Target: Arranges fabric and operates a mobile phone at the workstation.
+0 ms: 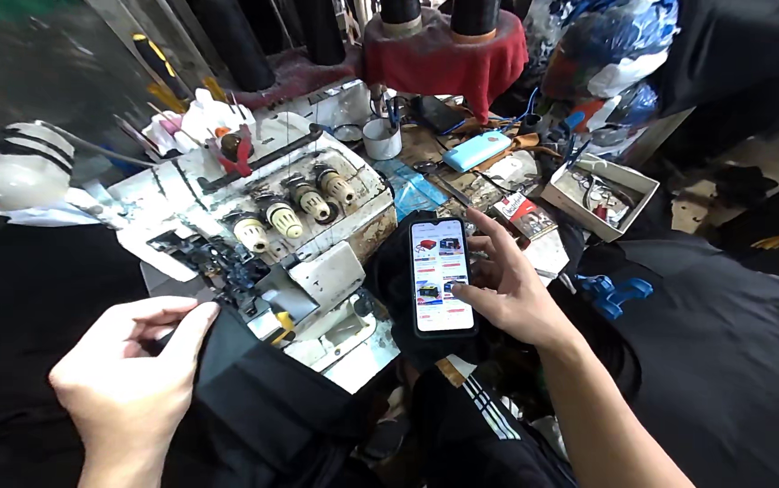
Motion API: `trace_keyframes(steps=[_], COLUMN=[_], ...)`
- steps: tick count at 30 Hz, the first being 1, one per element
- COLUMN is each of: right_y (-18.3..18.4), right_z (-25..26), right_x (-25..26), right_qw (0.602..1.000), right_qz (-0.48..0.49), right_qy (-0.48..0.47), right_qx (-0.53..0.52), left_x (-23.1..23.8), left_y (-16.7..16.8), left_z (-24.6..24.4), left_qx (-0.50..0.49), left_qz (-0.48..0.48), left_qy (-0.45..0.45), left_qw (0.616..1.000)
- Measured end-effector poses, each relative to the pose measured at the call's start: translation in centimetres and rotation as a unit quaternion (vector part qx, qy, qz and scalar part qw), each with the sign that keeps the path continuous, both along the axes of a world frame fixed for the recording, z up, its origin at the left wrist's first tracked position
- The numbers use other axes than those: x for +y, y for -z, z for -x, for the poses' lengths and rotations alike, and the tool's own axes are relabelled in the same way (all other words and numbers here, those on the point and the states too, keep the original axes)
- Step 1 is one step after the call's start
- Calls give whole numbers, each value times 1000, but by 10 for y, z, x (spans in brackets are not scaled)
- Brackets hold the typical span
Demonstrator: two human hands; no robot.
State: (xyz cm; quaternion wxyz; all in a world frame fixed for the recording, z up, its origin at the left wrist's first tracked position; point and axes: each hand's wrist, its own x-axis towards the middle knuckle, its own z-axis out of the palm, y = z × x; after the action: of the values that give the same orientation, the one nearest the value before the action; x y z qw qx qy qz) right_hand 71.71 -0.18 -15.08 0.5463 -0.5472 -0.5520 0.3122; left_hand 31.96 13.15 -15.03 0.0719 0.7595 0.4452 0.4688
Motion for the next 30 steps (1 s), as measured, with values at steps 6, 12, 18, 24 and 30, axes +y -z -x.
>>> trace_keyframes(steps=[6,12,18,24,30], right_y=[-4,-1,-1,-1,2], right_z=[4,0,6,5,5], right_x=[6,3,5,3,-4], right_qw=[998,999,998,997,998], right_qz=[-2,21,11,20,17], right_qy=[44,2,30,59,51], right_qx=[33,27,47,41,36], left_x=[1,-1,1,2,1], left_y=[1,0,2,2,3], left_z=[1,0,2,2,2], left_qx=[-11,-3,-9,-4,-5], left_qz=[2,-2,-1,-4,-3], left_qy=[6,-2,1,6,-3], left_qw=[1000,1000,1000,1000,1000])
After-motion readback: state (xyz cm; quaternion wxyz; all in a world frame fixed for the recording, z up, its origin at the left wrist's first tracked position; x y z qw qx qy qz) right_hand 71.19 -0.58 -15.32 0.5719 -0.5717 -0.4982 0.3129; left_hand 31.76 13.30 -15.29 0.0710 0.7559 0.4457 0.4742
